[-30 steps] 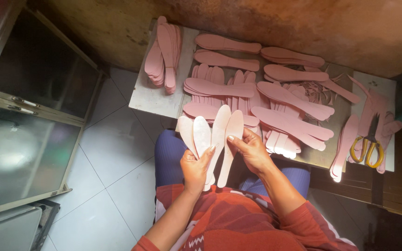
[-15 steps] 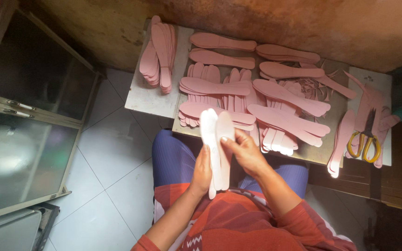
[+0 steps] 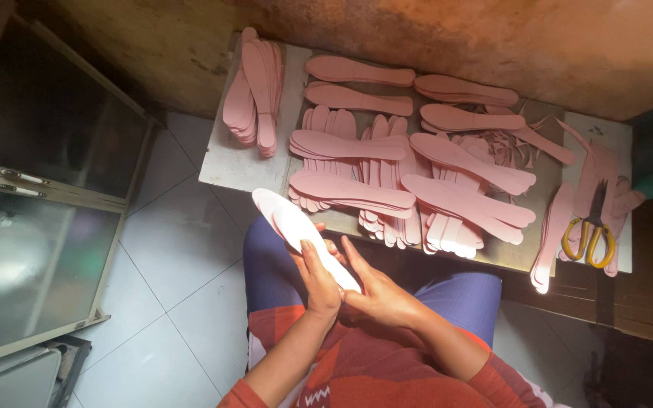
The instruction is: The person sits on the floor and repeatedly picks up pink shoe insoles from a low table, aligns them, and stacks them into neat piles. The person handles the insoles by hand and occasionally adjusts the stacks.
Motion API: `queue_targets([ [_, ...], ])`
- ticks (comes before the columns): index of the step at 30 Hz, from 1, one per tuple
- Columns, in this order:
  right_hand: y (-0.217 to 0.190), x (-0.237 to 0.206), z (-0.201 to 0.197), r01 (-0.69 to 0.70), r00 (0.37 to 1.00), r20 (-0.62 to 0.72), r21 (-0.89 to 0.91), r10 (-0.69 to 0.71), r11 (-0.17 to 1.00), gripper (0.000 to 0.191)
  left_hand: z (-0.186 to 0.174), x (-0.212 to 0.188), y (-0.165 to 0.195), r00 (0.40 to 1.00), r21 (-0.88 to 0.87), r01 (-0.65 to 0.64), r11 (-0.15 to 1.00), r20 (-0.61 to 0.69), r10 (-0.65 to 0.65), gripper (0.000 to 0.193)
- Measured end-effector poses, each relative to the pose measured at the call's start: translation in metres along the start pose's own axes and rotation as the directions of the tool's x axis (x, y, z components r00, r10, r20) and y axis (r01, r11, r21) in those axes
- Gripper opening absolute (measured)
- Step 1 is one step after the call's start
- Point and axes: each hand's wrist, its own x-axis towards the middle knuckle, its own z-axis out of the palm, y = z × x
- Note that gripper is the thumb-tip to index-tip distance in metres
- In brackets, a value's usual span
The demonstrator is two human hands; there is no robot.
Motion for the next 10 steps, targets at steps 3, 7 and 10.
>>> queue_targets([
  [3, -0.009, 0.005, 0.005, -0.036, 0.999, -0.009, 0.055, 0.037, 0.998, 0.097, 0.000, 0.003, 0.003, 0.981, 0.092, -0.157, 0.983, 0.125, 0.145, 0.059],
  [7, -0.007, 0.009, -0.004, -0.311, 0.950, -0.002, -0.055, 0.312, 0.949, 0.063, 0.005, 0.006, 0.031, 0.901, 0.176, -0.272, 0.946, 0.392, 0.186, 0.074],
  [10, 0.005, 0.012, -0.012, -0.264, 0.963, 0.001, -0.173, 0.268, 0.949, 0.055, 0.013, 0.029, 0.068, 0.947, 0.042, -0.213, 0.976, 0.254, 0.196, 0.097],
])
